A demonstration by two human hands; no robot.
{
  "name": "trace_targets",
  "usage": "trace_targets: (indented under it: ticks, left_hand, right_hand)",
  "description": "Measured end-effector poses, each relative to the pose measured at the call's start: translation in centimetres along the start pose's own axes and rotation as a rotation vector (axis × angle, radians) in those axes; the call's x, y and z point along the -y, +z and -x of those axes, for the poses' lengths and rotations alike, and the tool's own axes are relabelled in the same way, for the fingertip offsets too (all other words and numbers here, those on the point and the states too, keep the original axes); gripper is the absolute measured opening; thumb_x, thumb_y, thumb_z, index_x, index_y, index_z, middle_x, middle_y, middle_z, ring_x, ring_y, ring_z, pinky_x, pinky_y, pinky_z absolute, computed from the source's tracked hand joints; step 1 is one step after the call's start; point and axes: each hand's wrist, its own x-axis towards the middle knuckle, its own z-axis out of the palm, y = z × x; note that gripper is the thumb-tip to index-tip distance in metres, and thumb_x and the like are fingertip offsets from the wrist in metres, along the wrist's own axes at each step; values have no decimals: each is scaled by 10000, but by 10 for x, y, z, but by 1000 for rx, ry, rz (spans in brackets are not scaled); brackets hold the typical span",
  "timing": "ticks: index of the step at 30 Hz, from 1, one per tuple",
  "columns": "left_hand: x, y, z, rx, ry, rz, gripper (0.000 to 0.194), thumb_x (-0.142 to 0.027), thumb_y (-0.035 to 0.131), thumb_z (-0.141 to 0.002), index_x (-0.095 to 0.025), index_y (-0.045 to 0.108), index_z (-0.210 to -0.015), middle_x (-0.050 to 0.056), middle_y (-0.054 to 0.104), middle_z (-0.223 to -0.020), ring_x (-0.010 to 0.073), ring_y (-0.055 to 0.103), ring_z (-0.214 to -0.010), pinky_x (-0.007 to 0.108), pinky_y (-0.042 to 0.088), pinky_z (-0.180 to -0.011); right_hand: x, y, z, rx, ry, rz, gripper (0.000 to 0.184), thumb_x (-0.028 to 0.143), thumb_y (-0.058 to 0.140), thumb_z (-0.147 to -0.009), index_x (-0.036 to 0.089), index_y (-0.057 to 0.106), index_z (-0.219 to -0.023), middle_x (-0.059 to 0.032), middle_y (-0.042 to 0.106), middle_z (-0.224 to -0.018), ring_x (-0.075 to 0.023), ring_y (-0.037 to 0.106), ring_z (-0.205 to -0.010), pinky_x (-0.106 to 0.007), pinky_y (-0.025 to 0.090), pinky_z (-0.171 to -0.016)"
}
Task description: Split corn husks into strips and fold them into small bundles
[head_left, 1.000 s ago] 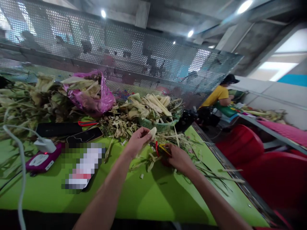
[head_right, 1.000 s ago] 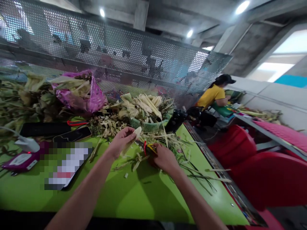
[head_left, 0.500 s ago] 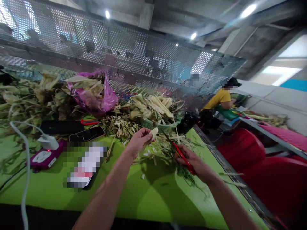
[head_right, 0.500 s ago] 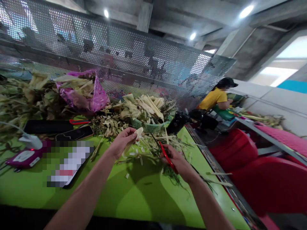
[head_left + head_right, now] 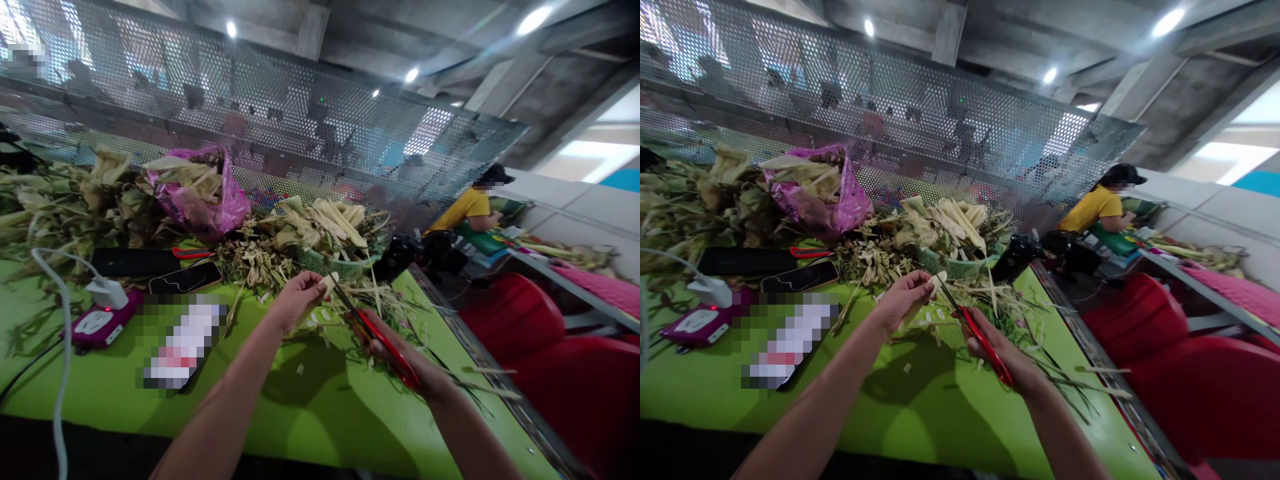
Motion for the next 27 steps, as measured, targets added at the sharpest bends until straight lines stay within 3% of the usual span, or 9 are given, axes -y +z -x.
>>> trace_targets:
  ticks: [4, 15, 17, 20, 24, 27]
  left_hand:
    - [2, 3, -1, 23, -10, -21, 396, -382, 820, -559, -133, 559, -723, -25, 573, -625, 74, 536, -580, 202, 393, -606]
    - [3, -1, -4, 36, -21, -80, 373, -372, 802, -572, -133, 567, -737, -34, 562, -642, 90, 555, -608, 228, 408, -640]
    - [1, -1, -3, 33, -28, -78, 337, -345, 784, -594, -135, 570, -749, -27, 572, -647, 95, 559, -627, 231, 410, -657]
    - [-4, 0, 2, 16, -35, -110, 244, -292, 721, -660, -141, 584, -795, -6, 603, -697, 96, 553, -660, 225, 396, -667]
    - [-13, 1, 7, 4, 0, -176, 157, -210, 649, -698, -146, 606, -835, -7, 587, -747, 76, 497, -648, 208, 361, -635]
    - [-17, 3, 9, -6, 35, -169, 167, -202, 659, -692, -139, 607, -838, -5, 574, -757, 77, 493, -668, 207, 369, -654]
  right_hand:
    - [5, 7, -7, 60, 83, -86, 557, 580, 610, -764, 268, 578, -1224, -68, 635, -876, -221, 600, -787, -313, 496, -673]
    - [-9, 8, -13, 81, 229, -43, 536, 578, 552, -800, 184, 564, -1164, 53, 407, -562, -89, 326, -420, -216, 261, -407]
    - [-15, 4, -15, 49, 191, 87, 491, 536, 545, -813, 176, 582, -1144, 21, 503, -603, -118, 433, -461, -236, 342, -445]
    - [-27, -6, -18, -29, 136, 417, 395, 434, 581, -788, 193, 624, -1098, -36, 665, -778, -210, 609, -683, -296, 456, -616]
    - [-50, -23, -19, -53, 162, 769, 515, 278, 568, -767, 225, 541, -1278, -69, 718, -966, -279, 656, -863, -354, 464, -746]
    - [-50, -30, -21, -34, 87, 853, 480, 253, 575, -778, 278, 578, -1258, -74, 698, -1079, -283, 642, -930, -391, 460, -798]
